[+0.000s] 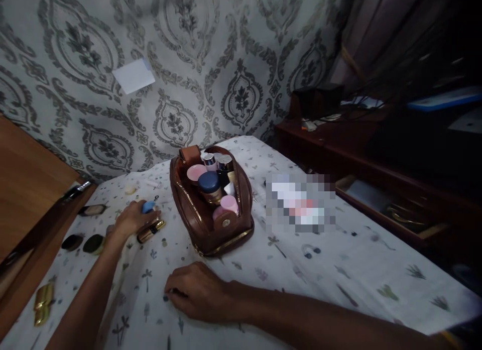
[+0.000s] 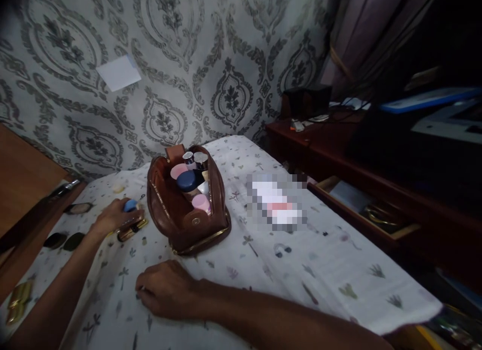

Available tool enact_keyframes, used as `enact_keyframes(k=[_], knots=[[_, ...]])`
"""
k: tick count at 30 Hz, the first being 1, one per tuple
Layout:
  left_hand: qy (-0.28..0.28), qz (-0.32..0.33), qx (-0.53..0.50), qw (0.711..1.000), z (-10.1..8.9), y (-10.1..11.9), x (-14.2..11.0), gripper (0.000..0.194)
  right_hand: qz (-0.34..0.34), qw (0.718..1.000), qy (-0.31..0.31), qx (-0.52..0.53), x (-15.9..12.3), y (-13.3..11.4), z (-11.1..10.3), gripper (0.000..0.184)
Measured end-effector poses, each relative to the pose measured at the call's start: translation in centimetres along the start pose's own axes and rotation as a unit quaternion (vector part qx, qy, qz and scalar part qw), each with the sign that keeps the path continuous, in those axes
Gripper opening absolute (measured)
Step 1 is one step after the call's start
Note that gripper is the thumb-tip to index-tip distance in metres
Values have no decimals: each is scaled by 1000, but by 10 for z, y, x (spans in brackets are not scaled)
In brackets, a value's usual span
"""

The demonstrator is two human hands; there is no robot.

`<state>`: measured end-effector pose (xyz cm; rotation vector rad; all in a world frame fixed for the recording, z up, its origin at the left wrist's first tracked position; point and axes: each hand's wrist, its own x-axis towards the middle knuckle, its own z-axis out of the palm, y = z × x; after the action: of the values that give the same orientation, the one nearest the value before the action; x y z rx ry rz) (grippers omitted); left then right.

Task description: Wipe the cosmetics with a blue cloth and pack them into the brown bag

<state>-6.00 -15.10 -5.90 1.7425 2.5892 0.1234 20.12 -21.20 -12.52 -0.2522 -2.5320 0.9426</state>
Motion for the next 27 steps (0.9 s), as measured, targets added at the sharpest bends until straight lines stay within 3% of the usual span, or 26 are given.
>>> enact_keyframes(k=[3, 7, 15, 22, 27], knots=[[11, -1, 33, 999, 2, 6, -7, 49, -4, 1000, -1, -3, 0, 0, 1, 14], [46, 50, 25, 997, 9, 10, -18, 44, -1, 1000, 9, -3, 0, 0, 2, 15], [165, 101, -45, 980, 23, 4, -37, 43, 14, 1000, 11, 12, 0, -2, 0, 15], [218, 115, -197, 949, 26, -11, -41, 42, 17, 999, 24, 25, 0, 0, 3, 16], [198, 65, -352, 913, 26, -18, -42, 49, 35, 997, 34, 52, 2, 1, 4, 19]])
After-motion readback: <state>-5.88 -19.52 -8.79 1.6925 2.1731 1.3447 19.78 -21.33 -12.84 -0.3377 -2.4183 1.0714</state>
